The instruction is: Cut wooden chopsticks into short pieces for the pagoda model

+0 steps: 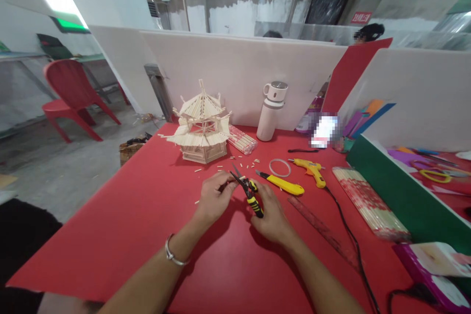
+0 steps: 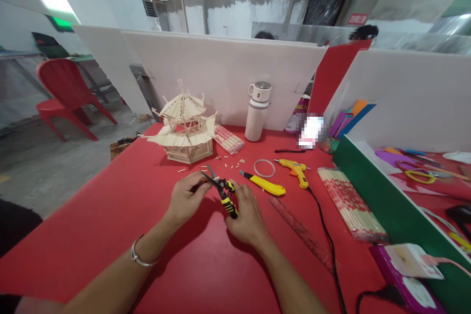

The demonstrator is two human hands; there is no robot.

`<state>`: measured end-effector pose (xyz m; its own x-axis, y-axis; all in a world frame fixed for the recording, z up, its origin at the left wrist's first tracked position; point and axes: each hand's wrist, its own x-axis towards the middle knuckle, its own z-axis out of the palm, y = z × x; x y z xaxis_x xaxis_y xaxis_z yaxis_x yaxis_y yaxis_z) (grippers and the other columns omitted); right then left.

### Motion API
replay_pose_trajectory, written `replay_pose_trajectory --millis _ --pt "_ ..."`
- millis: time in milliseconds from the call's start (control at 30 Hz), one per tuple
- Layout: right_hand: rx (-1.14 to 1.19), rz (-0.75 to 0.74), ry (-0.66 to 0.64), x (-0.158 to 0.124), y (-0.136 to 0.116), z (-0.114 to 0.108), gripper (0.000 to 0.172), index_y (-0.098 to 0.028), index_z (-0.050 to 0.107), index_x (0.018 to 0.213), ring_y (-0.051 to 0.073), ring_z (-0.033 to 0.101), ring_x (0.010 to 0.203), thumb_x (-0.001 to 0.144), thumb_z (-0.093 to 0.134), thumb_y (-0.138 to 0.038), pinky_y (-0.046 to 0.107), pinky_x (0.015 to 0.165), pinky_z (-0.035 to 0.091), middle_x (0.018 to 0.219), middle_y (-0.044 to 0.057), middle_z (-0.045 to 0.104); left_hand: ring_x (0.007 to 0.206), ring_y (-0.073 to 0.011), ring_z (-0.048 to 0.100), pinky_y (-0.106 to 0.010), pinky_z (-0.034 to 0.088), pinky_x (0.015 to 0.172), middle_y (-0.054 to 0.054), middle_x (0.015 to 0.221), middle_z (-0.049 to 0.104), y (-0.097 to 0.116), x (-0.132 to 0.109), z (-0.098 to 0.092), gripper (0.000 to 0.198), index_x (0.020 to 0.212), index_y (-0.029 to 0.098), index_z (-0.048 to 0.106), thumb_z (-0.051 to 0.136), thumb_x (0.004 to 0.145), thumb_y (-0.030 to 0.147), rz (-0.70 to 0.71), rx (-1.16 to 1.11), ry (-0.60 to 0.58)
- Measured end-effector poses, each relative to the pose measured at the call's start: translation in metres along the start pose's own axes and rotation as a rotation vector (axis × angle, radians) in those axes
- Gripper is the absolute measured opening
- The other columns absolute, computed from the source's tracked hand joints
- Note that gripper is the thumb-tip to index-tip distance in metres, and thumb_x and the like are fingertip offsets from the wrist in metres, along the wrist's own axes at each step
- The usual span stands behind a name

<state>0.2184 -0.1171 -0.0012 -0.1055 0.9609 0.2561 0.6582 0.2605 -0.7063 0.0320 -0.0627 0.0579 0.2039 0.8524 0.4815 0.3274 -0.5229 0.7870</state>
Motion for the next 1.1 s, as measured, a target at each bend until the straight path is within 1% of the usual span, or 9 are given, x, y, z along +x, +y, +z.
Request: replay_pose_trajectory --millis 200,367,500,667,767,867,1100 --pt "-0.01 0.02 -0.005 -0.0003 -0.0008 0.0001 0.082 -0.024 0.035 0.149 0.032 0.049 0.131 0.071 0.058 -0.013 0.055 0.11 0.042 0.136 0.013 0.053 0.065 -0.0139 0.059 -0.024 0.045 0.063 -0.002 0.07 0.066 -0.0033 -0.0018 0.0017 0.016 0.078 0.018 0.071 0.059 0.088 0.02 -0.027 -0.014 -0.015" --pt "-0.037 0.029 0.004 -0.0007 -0.0008 0.0001 0.084 -0.024 0.035 0.15 0.033 0.05 0.128 0.07 0.058 -0.013 0.057 0.11 0.041 0.134 0.013 0.054 0.064 -0.0141 0.058 -0.024 0.045 0.062 -0.002 0.068 0.065 -0.0036 -0.0015 0.001 0.017 0.079 0.018 0.073 0.059 0.088 0.02 -0.03 -0.012 -0.032" --pt "-0.056 0.019 -0.001 -0.001 0.0001 0.0008 0.086 -0.024 0.033 0.151 0.033 0.05 0.128 0.069 0.057 -0.012 0.057 0.109 0.041 0.134 0.013 0.054 0.066 -0.015 0.06 -0.025 0.047 0.065 -0.003 0.071 0.068 -0.0017 -0.0007 0.0004 0.017 0.082 0.018 0.075 0.059 0.087 0.019 -0.026 -0.026 -0.039" --pt "-0.08 0.005 0.013 -0.0007 -0.0002 0.0004 0.086 -0.025 0.032 0.151 0.033 0.05 0.127 0.07 0.058 -0.013 0.056 0.108 0.042 0.133 0.013 0.054 0.067 -0.0153 0.062 -0.025 0.047 0.065 -0.004 0.073 0.07 -0.0024 -0.0006 0.0008 0.018 0.079 0.018 0.075 0.059 0.087 0.019 -0.038 -0.02 -0.035" --pt "-0.073 0.003 0.027 -0.0005 -0.002 -0.0001 0.083 -0.025 0.035 0.148 0.033 0.052 0.125 0.07 0.058 -0.013 0.056 0.107 0.043 0.13 0.012 0.056 0.066 -0.015 0.061 -0.025 0.047 0.063 -0.003 0.071 0.069 -0.003 -0.0006 0.0009 0.018 0.079 0.018 0.075 0.059 0.087 0.021 -0.019 -0.017 -0.026" --pt "-0.041 0.003 0.036 -0.0005 -0.0049 -0.0011 0.075 -0.025 0.041 0.142 0.032 0.054 0.119 0.069 0.058 -0.012 0.054 0.104 0.045 0.124 0.011 0.058 0.065 -0.0147 0.06 -0.025 0.046 0.063 -0.003 0.069 0.068 -0.0024 -0.0005 0.0009 0.018 0.077 0.018 0.074 0.06 0.088 0.022 0.001 -0.033 -0.012" --pt "-0.059 0.015 0.039 -0.0007 -0.0091 -0.005 0.064 -0.022 0.045 0.134 0.031 0.056 0.114 0.072 0.06 -0.015 0.051 0.098 0.046 0.119 0.01 0.059 0.064 -0.0141 0.059 -0.025 0.045 0.063 -0.003 0.069 0.066 -0.0039 -0.0013 0.0013 0.017 0.075 0.017 0.072 0.06 0.087 0.022 -0.045 -0.028 -0.008"
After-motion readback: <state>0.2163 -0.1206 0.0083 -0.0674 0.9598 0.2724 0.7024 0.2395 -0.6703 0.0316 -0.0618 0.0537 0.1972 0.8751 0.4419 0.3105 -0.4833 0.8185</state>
